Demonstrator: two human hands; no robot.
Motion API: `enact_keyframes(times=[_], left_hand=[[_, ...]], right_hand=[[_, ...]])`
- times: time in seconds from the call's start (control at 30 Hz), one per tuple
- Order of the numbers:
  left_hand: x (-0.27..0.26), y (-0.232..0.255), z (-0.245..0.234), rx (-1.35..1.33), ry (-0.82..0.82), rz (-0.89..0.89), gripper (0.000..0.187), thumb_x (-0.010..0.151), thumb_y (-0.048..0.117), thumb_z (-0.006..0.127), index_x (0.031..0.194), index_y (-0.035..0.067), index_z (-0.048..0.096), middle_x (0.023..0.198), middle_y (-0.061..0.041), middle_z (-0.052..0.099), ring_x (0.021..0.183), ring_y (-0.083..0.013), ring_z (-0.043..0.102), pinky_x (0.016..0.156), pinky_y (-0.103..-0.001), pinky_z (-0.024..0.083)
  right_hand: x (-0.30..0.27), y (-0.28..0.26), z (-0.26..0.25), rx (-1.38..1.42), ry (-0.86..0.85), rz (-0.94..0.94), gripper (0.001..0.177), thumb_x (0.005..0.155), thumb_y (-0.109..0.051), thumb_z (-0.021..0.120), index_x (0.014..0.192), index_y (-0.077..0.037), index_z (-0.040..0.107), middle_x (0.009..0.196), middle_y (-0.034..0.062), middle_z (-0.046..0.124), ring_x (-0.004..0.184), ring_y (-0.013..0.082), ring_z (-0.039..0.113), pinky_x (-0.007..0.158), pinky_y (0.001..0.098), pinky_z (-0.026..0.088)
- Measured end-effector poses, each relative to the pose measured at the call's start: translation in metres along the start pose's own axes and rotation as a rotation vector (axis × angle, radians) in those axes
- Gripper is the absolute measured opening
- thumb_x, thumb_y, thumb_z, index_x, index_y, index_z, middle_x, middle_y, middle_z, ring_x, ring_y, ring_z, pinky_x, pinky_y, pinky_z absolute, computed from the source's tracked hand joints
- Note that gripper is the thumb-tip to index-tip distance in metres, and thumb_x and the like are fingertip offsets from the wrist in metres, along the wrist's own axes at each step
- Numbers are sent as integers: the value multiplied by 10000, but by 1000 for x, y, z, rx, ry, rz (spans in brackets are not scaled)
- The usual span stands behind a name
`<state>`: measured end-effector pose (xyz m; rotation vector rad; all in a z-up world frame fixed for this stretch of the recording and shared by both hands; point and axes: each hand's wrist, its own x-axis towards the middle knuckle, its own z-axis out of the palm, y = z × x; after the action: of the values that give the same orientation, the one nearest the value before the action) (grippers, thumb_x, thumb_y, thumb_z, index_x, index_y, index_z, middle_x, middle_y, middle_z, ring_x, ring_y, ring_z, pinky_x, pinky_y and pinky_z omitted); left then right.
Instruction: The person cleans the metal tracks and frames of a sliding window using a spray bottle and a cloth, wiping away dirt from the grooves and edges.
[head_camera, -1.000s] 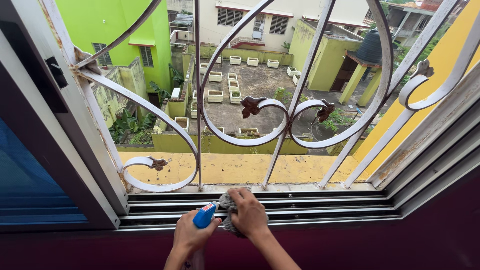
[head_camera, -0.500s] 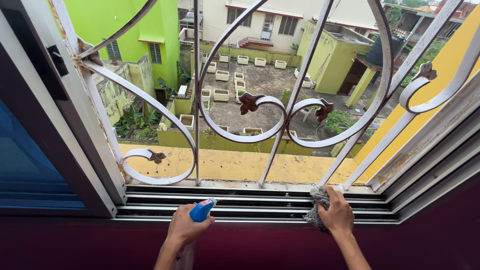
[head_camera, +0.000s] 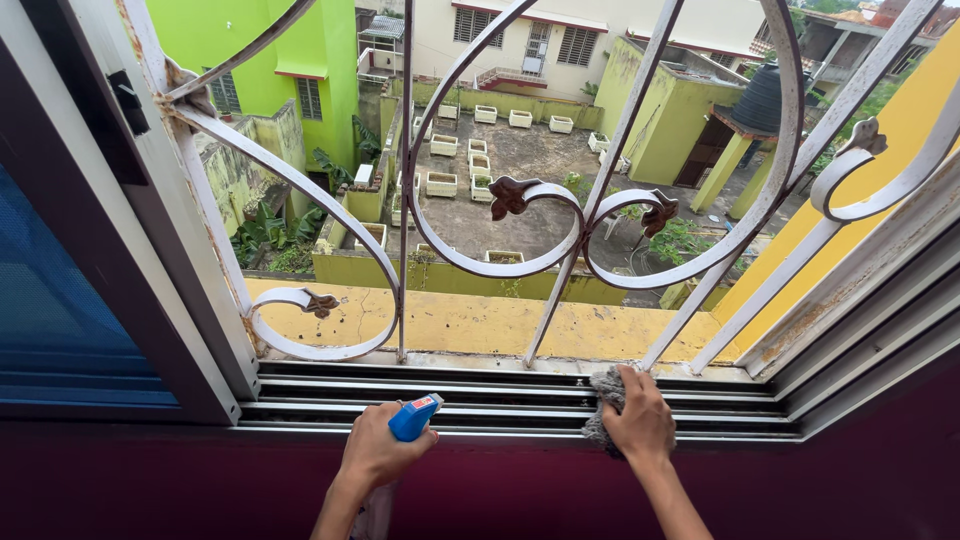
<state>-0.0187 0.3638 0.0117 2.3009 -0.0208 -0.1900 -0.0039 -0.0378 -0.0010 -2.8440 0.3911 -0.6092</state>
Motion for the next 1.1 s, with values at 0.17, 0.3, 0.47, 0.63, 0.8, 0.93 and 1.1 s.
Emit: enact_keyframes(times=[0.17, 0.3, 0.47, 0.63, 0.8, 0.93, 1.1], left_hand=[[1, -4, -4, -18, 4, 80, 322, 719, 434, 802, 712, 117, 745, 631, -58, 710, 585, -182, 693, 665, -352, 583], [-4, -12, -11, -158, 30, 174, 305, 714, 377, 825, 701, 85, 737, 620, -61, 705, 565, -170, 676, 628, -344, 566], [-6, -25, -32, -380, 51, 289, 269, 743, 289, 815, 674, 41, 735, 585, -74, 708, 528, -159, 661, 560, -333, 537], [-14, -49, -71, -330, 189, 277, 276, 737, 305, 825, 682, 47, 744, 567, -94, 697, 495, -178, 659, 529, -346, 527], [-30, -86, -105, -279, 285, 251, 276, 717, 333, 836, 704, 69, 755, 591, -98, 723, 529, -213, 720, 554, -355, 557], [-34, -119, -118, -321, 303, 148, 301, 742, 354, 833, 700, 63, 765, 607, -121, 751, 569, -248, 759, 586, -375, 579], [-47, -141, -132, -332, 378, 184, 294, 743, 331, 833, 708, 51, 750, 630, -129, 752, 594, -261, 778, 603, -381, 581]], right_hand=[[-20, -80, 9, 32, -45, -44, 564, 782, -176, 764, 1323, -182, 604, 1191, 115, 681, 934, 311, 754, 775, 432, 666], [-37, -143, 9, 42, -73, -111, 590, 770, -184, 772, 1329, -157, 586, 1220, 139, 646, 955, 323, 738, 782, 437, 663], [-59, -218, 7, 47, -87, -169, 621, 747, -205, 796, 1321, -136, 569, 1218, 145, 626, 1083, 324, 689, 885, 440, 616], [-78, -287, 7, 102, -112, -225, 605, 744, -200, 801, 1297, -123, 568, 1223, 136, 610, 1123, 324, 658, 892, 446, 589], [-90, -346, 17, 109, -190, -265, 604, 757, -176, 793, 1306, -89, 558, 1258, 157, 595, 1117, 313, 659, 879, 414, 597], [-101, -390, 28, 150, -182, -356, 602, 742, -143, 787, 1299, -79, 567, 1247, 169, 600, 1096, 322, 660, 866, 408, 595], [-117, -449, 55, 176, -153, -437, 579, 741, -102, 777, 1277, -59, 564, 1177, 171, 605, 1039, 328, 656, 841, 407, 584]])
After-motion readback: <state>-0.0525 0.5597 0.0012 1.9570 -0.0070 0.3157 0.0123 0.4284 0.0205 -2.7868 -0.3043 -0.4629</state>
